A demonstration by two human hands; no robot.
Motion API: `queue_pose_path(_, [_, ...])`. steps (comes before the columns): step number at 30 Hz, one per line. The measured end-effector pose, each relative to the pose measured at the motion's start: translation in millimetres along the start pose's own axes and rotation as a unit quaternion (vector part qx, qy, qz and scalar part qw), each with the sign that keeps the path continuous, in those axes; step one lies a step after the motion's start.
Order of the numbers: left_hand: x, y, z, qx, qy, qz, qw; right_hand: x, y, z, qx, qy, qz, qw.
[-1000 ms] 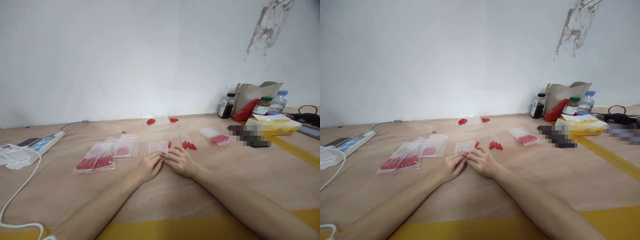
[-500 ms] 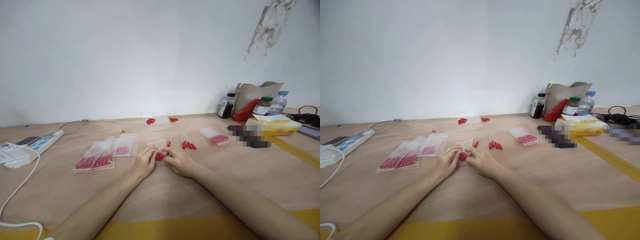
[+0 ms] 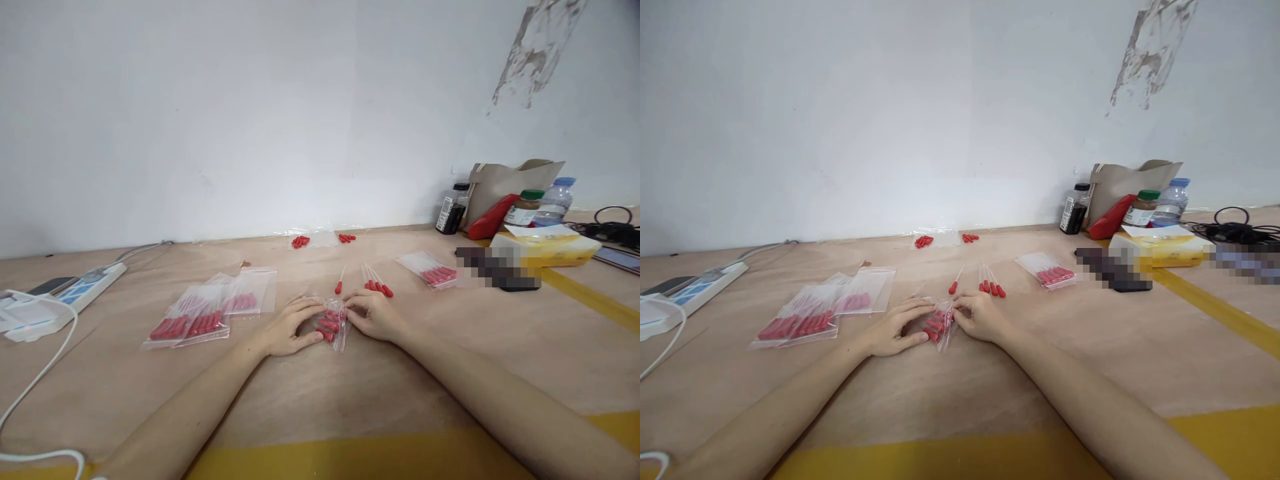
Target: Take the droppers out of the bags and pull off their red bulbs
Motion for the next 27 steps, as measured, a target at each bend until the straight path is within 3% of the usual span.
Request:
queue_pose_path(5, [-1,11.5,1,0.002,0.010,0.069,0.998,1,2,2,-0.067,-0.046,0.004,0.997])
queue_pose_path(9, [-2,16.3,-3,0.028,0.027,0.107,0.993,2,-12,1,-0.005,-0.061,-0.079,0.995])
queue_pose_path(12, [-2,16.9,-5,0.032,0.031,0.121,0.992,1,-16,-2,0.046,-0.062,-0.091,0.993])
queue_pose_path(19, [-3,18.6,-4,0.039,0.038,0.135,0.989,-1,-19,-9,0.053,-0.041,-0.063,0.996])
queue_pose_path(27, [-1,15.9,-2,0.028,0.038,0.104,0.993,2,-18,-16,0.035,-0.047,-0.071,0.996])
Point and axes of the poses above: each hand's wrist, its own x-axis towards the middle knuckle, its own y-axis out of the back of the hand, z = x × y, the point moved 9 cm from there along x, towards the middle knuckle, and after that the axes turned 7 degrees about -x, right-handed, at the moved point
